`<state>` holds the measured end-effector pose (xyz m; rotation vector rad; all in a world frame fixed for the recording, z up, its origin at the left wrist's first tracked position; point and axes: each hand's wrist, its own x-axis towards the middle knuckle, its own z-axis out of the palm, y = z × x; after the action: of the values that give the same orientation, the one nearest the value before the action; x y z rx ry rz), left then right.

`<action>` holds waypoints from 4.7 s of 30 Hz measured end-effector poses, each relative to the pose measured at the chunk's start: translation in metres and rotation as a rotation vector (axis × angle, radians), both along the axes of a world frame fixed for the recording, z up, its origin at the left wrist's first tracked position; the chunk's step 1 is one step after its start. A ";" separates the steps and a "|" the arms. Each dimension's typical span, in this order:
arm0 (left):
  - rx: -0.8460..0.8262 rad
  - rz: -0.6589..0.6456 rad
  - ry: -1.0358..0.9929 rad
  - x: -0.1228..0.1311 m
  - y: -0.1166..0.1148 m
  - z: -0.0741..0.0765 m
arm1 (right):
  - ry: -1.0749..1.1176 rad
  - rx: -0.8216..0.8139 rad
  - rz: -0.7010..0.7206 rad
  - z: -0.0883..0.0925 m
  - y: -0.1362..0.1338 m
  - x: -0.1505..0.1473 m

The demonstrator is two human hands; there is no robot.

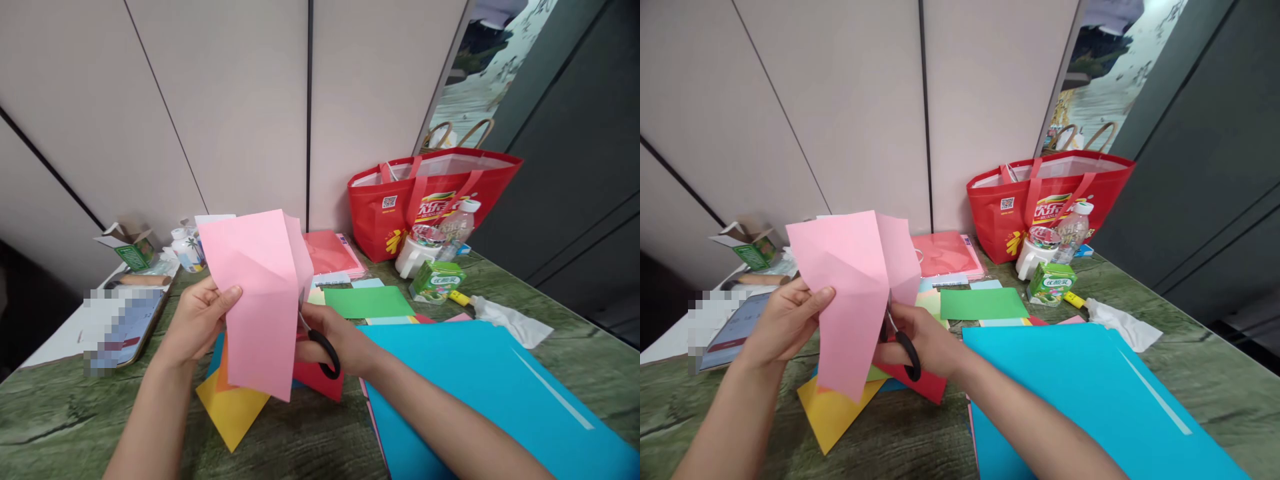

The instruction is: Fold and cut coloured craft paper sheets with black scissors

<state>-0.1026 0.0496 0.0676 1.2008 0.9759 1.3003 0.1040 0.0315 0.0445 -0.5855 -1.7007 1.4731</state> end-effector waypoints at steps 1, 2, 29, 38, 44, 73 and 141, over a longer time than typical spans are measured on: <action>-0.003 -0.005 0.002 0.000 0.000 0.000 | 0.023 -0.017 -0.010 0.000 -0.001 -0.001; -0.006 -0.009 0.003 -0.001 0.000 0.001 | 0.059 -0.048 -0.004 0.001 -0.001 -0.001; -0.022 0.024 0.077 0.007 -0.004 0.002 | 0.062 -0.115 -0.209 0.005 0.000 -0.001; -0.028 0.039 0.104 0.007 -0.006 0.004 | 0.042 -0.110 -0.252 0.000 0.003 -0.001; -0.024 0.032 0.102 0.006 -0.006 0.002 | 0.062 -0.135 -0.263 0.000 0.003 -0.002; 0.149 0.064 0.051 0.029 -0.013 0.006 | 0.157 -0.054 -0.343 0.003 -0.004 -0.003; 0.285 0.201 0.254 0.032 -0.035 0.024 | 0.243 -0.086 -0.323 0.015 -0.017 0.002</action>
<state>-0.0703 0.0150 0.0913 1.5465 1.1428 1.5079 0.1060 0.0149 0.0599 -0.6635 -1.2933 1.3290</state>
